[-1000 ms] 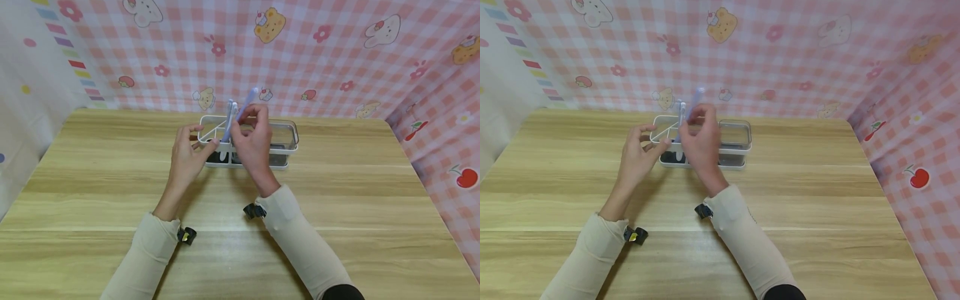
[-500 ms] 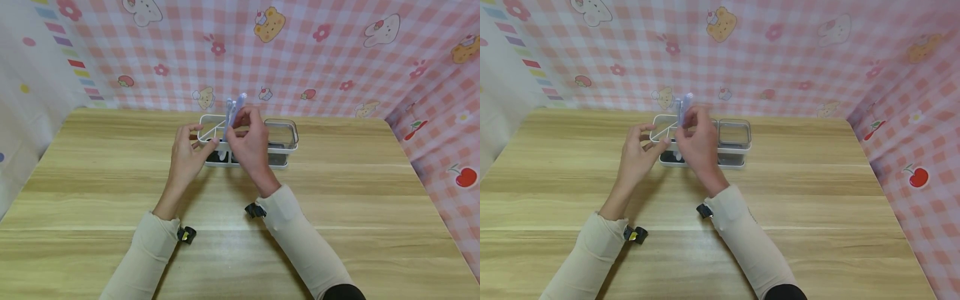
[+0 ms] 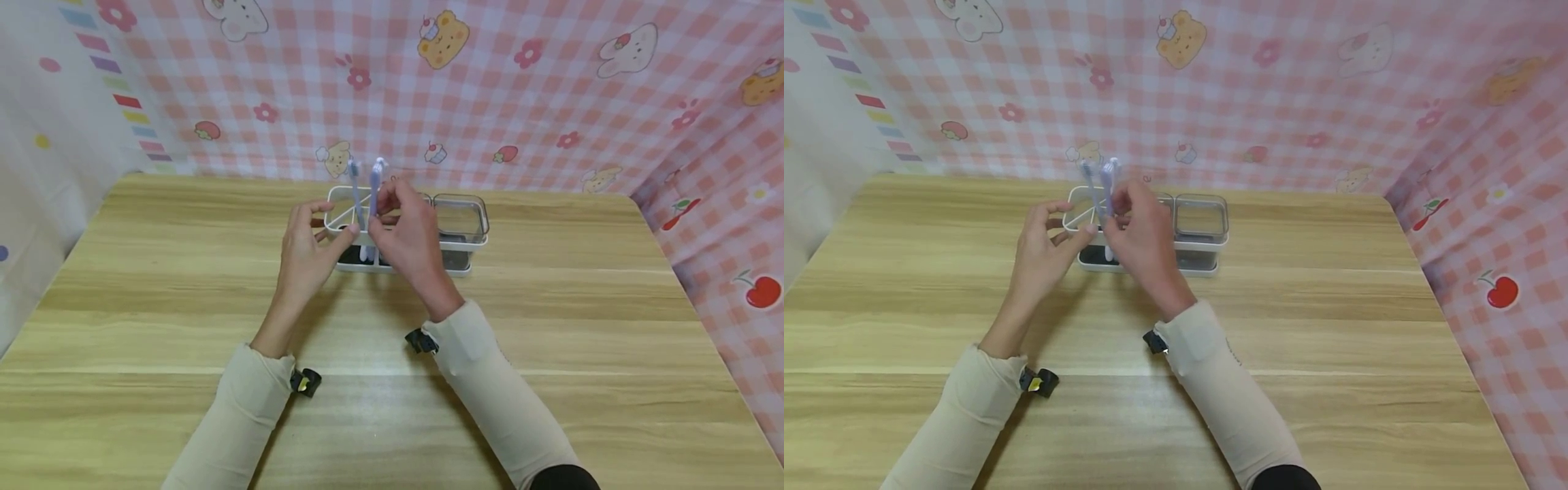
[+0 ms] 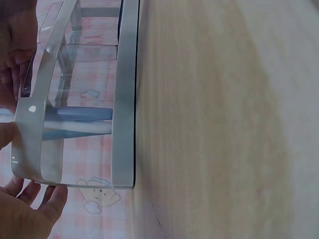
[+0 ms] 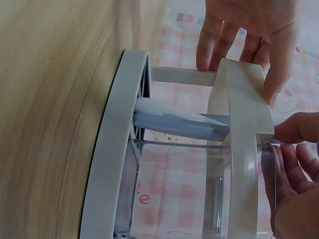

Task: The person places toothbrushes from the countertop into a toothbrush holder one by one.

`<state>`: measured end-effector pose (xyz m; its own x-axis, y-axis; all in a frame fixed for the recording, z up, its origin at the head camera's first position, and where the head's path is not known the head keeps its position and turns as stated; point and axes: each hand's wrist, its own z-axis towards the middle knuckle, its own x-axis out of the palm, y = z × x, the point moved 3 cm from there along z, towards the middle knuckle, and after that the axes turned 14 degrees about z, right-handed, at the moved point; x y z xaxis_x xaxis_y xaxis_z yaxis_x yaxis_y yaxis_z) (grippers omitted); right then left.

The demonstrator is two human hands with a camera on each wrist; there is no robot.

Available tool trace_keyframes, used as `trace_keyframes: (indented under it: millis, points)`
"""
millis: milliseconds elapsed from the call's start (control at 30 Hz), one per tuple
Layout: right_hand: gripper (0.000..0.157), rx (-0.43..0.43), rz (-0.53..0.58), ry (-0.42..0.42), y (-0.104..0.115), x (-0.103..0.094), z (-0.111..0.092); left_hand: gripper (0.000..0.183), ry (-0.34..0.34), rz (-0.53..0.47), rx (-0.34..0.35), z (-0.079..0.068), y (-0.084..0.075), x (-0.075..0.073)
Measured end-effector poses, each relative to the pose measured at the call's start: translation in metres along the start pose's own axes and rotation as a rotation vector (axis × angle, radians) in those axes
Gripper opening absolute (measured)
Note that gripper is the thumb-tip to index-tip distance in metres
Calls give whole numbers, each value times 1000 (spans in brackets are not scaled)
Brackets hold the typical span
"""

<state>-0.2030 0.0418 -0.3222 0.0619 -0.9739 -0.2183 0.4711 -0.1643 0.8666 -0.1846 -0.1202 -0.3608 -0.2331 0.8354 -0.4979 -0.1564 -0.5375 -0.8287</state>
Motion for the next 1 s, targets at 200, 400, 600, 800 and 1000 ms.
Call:
trace_keyframes:
  millis: [200,400,600,800,1000]
  points:
    - [26,22,-12,6,-1,0,1,51,-3,-5,0,1,1,0]
    - [24,31,17,-15,-2,-2,0,51,9,-10,-2,0,1,1]
    - [23,28,33,-19,-3,-4,0,52,18,-7,-12,1,2,1]
    - [20,4,50,-24,-3,-5,-1,52,25,-1,-18,0,4,1]
    - [22,-19,55,-16,0,-8,-3,52,27,27,-9,0,4,-1]
